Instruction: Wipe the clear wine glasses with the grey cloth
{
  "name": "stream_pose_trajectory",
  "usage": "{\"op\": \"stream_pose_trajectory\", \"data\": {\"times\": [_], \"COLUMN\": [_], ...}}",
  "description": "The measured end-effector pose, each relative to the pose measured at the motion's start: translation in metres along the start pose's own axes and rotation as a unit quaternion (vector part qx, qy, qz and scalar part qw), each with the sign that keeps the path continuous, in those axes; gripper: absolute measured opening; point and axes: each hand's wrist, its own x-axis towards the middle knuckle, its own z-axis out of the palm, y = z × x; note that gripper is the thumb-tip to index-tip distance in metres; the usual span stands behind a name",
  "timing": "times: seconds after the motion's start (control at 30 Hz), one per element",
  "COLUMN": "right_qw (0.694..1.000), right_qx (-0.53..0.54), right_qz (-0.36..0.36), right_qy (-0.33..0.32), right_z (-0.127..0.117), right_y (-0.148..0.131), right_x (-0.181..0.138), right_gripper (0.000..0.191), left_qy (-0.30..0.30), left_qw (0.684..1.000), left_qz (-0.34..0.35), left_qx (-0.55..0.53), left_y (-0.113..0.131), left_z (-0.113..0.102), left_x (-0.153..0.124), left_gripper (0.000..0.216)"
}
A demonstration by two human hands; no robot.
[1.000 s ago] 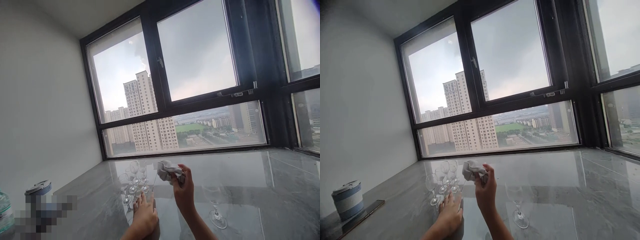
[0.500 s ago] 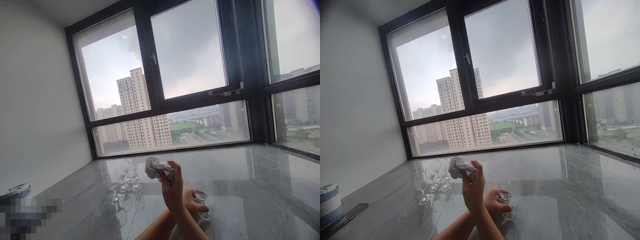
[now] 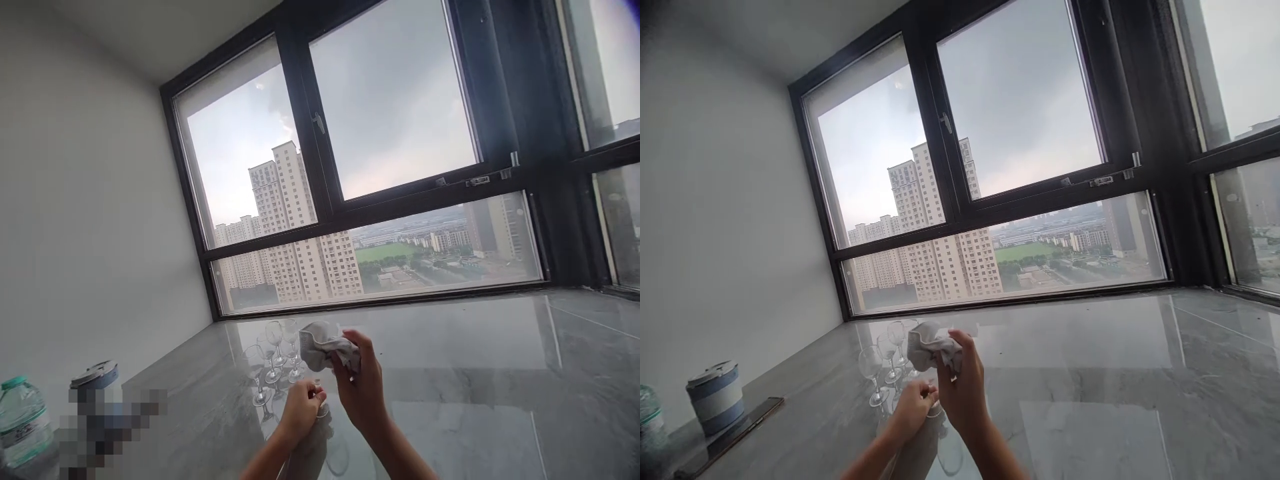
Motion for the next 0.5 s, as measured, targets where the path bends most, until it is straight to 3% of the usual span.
{"op": "stream_pose_trajectory", "data": {"times": [0.13, 0.27, 0.37, 0.5], "right_qw": [0.999, 0.996, 0.991, 0.977], "right_qx": [-0.01, -0.031, -0.056, -0.102], "right_qz": [0.034, 0.072, 0.101, 0.143], "right_qy": [0.015, 0.038, 0.068, 0.121], "right_z": [-0.002, -0.004, -0.007, -0.015], "right_y": [0.012, 0.029, 0.044, 0.067], "right_x": [0.003, 0.007, 0.01, 0.012], "right_gripper": [0.033, 0.035, 0.036, 0.038], "left_qy": [0.023, 0.07, 0.079, 0.063], "left_qw": [0.998, 0.992, 0.99, 0.989], "left_qz": [-0.027, -0.04, -0.004, 0.041], "left_qx": [0.053, 0.102, 0.116, 0.128], "left_y": [-0.027, -0.038, -0.024, 0.016], "left_z": [-0.017, -0.017, 0.002, 0.041], "left_x": [0.002, 0.012, 0.023, 0.034], "left_gripper": [0.017, 0.02, 0.022, 0.026]}}
